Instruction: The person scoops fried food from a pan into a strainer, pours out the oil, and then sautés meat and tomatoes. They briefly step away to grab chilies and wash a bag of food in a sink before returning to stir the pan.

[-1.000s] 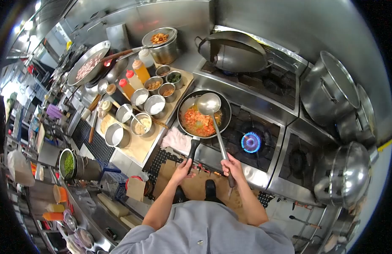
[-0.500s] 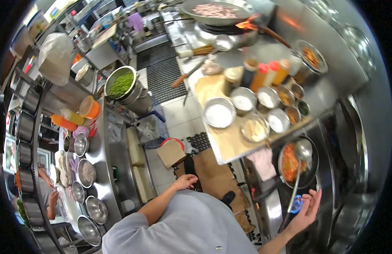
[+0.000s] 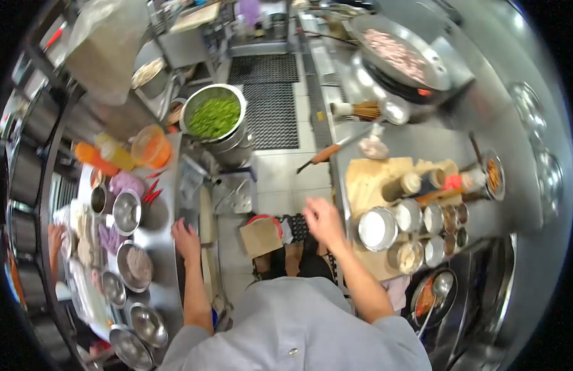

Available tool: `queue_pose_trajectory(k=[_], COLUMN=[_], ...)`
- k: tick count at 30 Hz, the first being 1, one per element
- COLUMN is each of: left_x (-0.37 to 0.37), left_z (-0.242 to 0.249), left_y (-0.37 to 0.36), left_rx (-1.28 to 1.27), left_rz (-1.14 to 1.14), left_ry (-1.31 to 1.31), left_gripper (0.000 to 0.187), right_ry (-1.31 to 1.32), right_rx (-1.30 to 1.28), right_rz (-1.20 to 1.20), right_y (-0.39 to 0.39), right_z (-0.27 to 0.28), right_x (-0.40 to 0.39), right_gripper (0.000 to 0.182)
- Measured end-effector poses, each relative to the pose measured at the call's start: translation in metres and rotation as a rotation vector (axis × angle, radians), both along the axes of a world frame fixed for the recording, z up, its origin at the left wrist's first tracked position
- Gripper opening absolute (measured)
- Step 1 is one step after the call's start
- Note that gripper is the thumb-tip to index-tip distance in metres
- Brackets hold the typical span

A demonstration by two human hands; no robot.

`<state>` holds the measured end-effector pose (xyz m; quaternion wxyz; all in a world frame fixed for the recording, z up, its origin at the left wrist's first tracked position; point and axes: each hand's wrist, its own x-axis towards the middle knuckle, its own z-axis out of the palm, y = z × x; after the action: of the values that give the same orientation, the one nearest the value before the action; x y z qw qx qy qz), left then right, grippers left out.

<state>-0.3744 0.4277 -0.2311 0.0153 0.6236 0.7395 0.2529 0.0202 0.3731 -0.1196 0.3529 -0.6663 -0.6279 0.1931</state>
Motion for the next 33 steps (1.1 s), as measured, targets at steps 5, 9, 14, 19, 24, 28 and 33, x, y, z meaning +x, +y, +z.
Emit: queue_pose_trajectory(k=[5,9,14,19,24,28,33], left_x=[-0.002,-0.013,-0.021,-0.01,-0.008,-0.031,-0.012], left_z=[0.008,0.009,0.004,0.011,0.02,-0.016,-0.014], left_y=[0.009,0.027,0.042,0.052,0.051,0.048,0.052], left_rx=[0.063,0.126,0.164,0.098,0.057,0.116,-0.031], left_rz=[0.106,0.274,0.308,0.417,0.419,0.387,0.472], left_ry=[-0.063,0.198,0.221,0.228,0.324,0.388,0.744], left_gripper=[0.031,0.032,0.036,0.038,0.037,0.03,0.027], right_ry=[-0.319,-0.759,-0.953,-0.912,-0.838,-0.75,-0.461], right_rx=[-0.055,-0.354,-0.498,-0.58,-0.816,-0.938,-1.262], right_rz=[0.185,0.403,0.502,0.544,0.56,0.556,0.511], right_y=[0.118,0.155,0.163,0.162,0.16,0.17,0.219], right_z=[-0.038,-0.069,-0.089,-0.082,-0.066,-0.072,-0.089], right_x=[0.022,0.032,0.058,0.068,0.065,0.076,0.095], right_gripper=[0.036,0.043,0.028,0.018,0.02,0.018,0.029])
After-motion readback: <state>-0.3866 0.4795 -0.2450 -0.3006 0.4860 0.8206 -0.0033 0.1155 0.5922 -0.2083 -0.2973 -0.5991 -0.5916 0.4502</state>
